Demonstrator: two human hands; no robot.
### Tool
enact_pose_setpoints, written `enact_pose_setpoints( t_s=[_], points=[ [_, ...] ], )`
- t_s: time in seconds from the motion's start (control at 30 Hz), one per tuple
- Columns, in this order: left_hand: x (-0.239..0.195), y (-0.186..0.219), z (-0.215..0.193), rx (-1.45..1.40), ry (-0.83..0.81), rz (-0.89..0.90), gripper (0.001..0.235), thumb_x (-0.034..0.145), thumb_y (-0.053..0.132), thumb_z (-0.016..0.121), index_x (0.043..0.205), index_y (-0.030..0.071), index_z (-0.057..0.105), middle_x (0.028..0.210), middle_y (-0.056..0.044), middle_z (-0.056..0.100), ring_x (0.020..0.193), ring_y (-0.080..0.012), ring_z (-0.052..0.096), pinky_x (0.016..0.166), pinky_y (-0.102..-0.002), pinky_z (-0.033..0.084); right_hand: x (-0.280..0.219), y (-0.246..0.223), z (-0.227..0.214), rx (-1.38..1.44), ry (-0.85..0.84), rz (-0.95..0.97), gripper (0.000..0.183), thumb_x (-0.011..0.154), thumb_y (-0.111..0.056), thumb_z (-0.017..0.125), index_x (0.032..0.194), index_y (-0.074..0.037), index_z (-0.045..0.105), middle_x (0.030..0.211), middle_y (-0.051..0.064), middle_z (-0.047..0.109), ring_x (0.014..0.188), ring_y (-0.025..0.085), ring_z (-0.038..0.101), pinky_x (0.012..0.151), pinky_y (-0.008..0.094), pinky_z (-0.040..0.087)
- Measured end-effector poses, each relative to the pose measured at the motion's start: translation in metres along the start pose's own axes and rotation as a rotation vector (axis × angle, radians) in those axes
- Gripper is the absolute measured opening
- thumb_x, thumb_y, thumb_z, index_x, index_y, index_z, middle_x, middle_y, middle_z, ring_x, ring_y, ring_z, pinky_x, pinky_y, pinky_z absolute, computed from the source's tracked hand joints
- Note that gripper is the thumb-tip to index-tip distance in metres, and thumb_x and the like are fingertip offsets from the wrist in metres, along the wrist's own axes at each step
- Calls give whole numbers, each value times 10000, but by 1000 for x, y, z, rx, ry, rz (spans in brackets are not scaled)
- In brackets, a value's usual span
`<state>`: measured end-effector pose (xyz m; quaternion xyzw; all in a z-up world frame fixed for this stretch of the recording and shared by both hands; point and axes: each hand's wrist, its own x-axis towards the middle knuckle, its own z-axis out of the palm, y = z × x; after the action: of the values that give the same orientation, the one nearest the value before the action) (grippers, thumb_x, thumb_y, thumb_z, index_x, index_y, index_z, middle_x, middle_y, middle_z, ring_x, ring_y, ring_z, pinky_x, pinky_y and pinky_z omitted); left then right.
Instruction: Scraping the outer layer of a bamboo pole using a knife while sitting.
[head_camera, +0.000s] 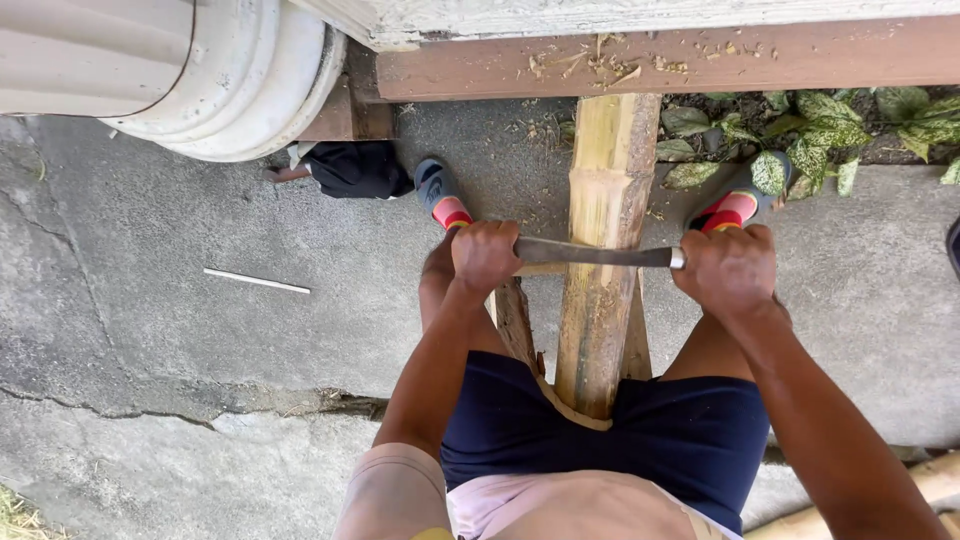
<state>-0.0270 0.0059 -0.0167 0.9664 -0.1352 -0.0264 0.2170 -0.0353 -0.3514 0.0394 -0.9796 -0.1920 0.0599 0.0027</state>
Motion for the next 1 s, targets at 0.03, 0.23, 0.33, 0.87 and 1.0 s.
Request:
enact_pose_setpoints(
  t_s=[0.03,0.23,0.33,0.87,1.0],
  points=[
    [14,-4,0,-3,-8,-1,109,689,163,735,709,123,635,710,-65,674,668,-270,674,585,-427,530,11,6,1,3,-8,2,405,949,-321,657,593,-175,527,502,-30,459,452,126,394,624,356,411],
    [131,-33,-7,122,94,-3,125,776,198,725,694,134,655,665,-82,684,611,-292,685,544,-454,538,129,52,-10,-243,-124,25,585,1061,-530,571,582,-200,504,482,-51,390,437,103,341,626,337,382],
    [169,-39,-13,150,-24,-78,49,742,180,704,728,137,685,686,-108,702,635,-318,710,571,-474,553,162,62,-18,-198,-194,77,445,931,-479,658,593,-233,505,415,-34,387,420,109,358,658,364,365],
    [-18,21,-23,135,-93,78,104,648,170,719,694,132,634,684,-62,672,638,-275,671,559,-431,517,-39,-20,18,180,199,64,228,760,-177,734,602,-152,572,575,36,544,552,239,558,611,405,449],
    [61,2,-23,207,-273,-11,102,807,199,705,756,114,681,682,-77,673,580,-237,675,476,-422,535,21,30,61,-69,267,-1,533,1012,-354,683,541,-202,485,475,-58,369,389,91,319,402,281,322]
  ],
)
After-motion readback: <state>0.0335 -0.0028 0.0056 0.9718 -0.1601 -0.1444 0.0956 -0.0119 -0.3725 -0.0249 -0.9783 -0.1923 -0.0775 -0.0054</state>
